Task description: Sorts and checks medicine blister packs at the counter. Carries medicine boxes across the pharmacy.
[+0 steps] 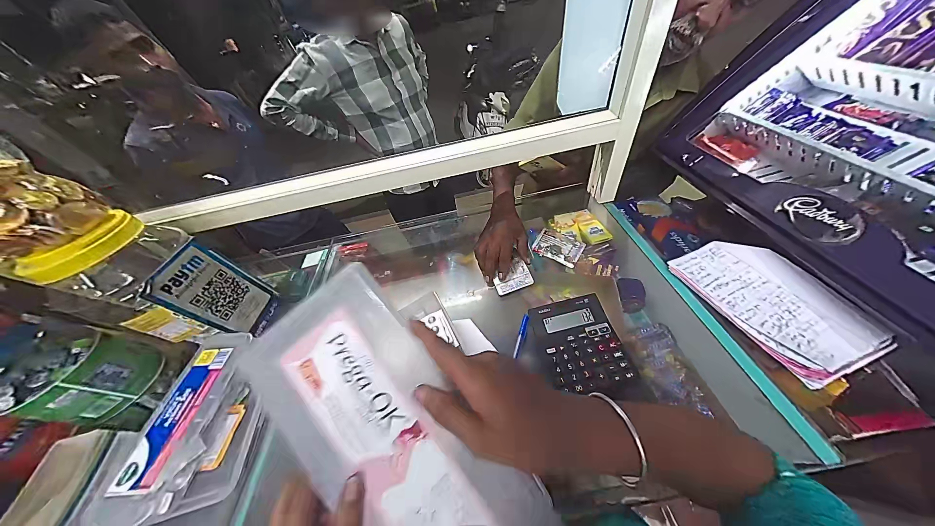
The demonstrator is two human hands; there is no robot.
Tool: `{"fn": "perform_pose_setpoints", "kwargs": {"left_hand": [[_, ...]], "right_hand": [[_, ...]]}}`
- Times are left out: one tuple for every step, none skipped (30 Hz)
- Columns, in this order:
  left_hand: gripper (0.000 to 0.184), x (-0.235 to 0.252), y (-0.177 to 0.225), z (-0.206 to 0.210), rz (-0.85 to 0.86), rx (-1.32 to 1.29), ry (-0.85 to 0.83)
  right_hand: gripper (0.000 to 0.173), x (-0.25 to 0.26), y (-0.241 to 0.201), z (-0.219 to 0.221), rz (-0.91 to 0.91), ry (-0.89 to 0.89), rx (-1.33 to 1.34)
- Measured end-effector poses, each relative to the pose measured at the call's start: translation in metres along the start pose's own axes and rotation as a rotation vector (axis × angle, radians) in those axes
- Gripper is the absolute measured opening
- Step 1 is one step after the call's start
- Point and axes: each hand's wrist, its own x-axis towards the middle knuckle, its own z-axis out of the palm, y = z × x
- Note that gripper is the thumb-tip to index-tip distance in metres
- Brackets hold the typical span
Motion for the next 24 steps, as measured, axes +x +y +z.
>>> {"fn": "perform_pose_setpoints", "kwargs": {"left_hand": [[0.041, 0.001, -0.004, 0.01, -0.012, 0.038, -0.074], [0.044, 0.001, -0.009, 0.021, -0.024, 0.034, -0.129], [0.046, 0.001, -0.013, 0.033, -0.034, 0.004, -0.154], [0.048, 0.001, -0.015, 0.042, -0.046, -0.035, -0.161], [0.049, 0.002, -0.017, 0.05, -0.066, -0.083, -0.159], [0.049, 0.003, -0.018, 0.056, -0.098, -0.145, -0.155], [0.051, 0.003, -0.019, 0.059, -0.145, -0.214, -0.157], [0.053, 0.004, -0.021, 0.061, -0.202, -0.28, -0.163], [0.056, 0.006, -0.024, 0.062, -0.246, -0.337, -0.162], [0.059, 0.008, -0.028, 0.063, -0.279, -0.382, -0.172], [0.062, 0.011, -0.031, 0.064, -0.312, -0.433, -0.192], [0.064, 0.013, -0.033, 0.066, -0.36, -0.5, -0.224], [0.066, 0.012, -0.033, 0.068, -0.415, -0.578, -0.25], [0.066, 0.012, -0.03, 0.07, -0.457, -0.646, -0.253], [0.069, 0.012, -0.027, 0.072, -0.472, -0.694, -0.241], [0.073, 0.012, -0.025, 0.073, -0.464, -0.722, -0.23], [0.078, 0.013, -0.024, 0.074, -0.446, -0.732, -0.219], [0.079, 0.014, -0.025, 0.074, -0.436, -0.744, -0.201], [0.077, 0.014, -0.026, 0.073, -0.441, -0.765, -0.201], [0.073, 0.015, -0.027, 0.072, -0.467, -0.796, -0.209], [0.07, 0.016, -0.028, 0.071, -0.508, -0.838, -0.214], [0.068, 0.016, -0.03, 0.072, -0.547, -0.88, -0.216], [0.066, 0.015, -0.032, 0.073, -0.582, -0.915, -0.214], [0.064, 0.015, -0.033, 0.074, -0.602, -0.947, -0.209]], "right_hand": [[0.061, -0.005, 0.011, 0.0, 0.113, -0.025, -0.143], [0.062, -0.008, 0.02, 0.0, 0.237, -0.084, -0.274], [0.064, -0.008, 0.026, 0.0, 0.37, -0.178, -0.367], [0.065, -0.007, 0.03, 0.0, 0.486, -0.271, -0.425], [0.065, -0.005, 0.033, 0.002, 0.564, -0.327, -0.466], [0.064, -0.003, 0.035, 0.005, 0.61, -0.349, -0.495], [0.063, -0.004, 0.037, 0.009, 0.61, -0.328, -0.508], [0.061, -0.005, 0.04, 0.012, 0.579, -0.281, -0.508], [0.06, -0.005, 0.043, 0.014, 0.544, -0.23, -0.491], [0.059, -0.005, 0.047, 0.015, 0.518, -0.19, -0.463], [0.058, -0.003, 0.05, 0.015, 0.5, -0.164, -0.439], [0.058, -0.001, 0.053, 0.015, 0.491, -0.152, -0.431], [0.057, 0.0, 0.056, 0.016, 0.481, -0.143, -0.442], [0.057, 0.0, 0.059, 0.018, 0.466, -0.124, -0.466], [0.056, 0.001, 0.062, 0.021, 0.447, -0.096, -0.491], [0.054, 0.002, 0.066, 0.024, 0.411, -0.051, -0.514], [0.053, 0.004, 0.07, 0.026, 0.366, 0.001, -0.531], [0.052, 0.007, 0.07, 0.027, 0.364, 0.015, -0.534], [0.052, 0.013, 0.068, 0.026, 0.4, -0.011, -0.525], [0.053, 0.017, 0.067, 0.025, 0.435, -0.037, -0.512], [0.053, 0.021, 0.069, 0.025, 0.451, -0.045, -0.495], [0.054, 0.021, 0.074, 0.026, 0.454, -0.041, -0.467], [0.054, 0.017, 0.081, 0.029, 0.435, -0.015, -0.419], [0.055, 0.011, 0.086, 0.03, 0.399, 0.02, -0.343]]}}
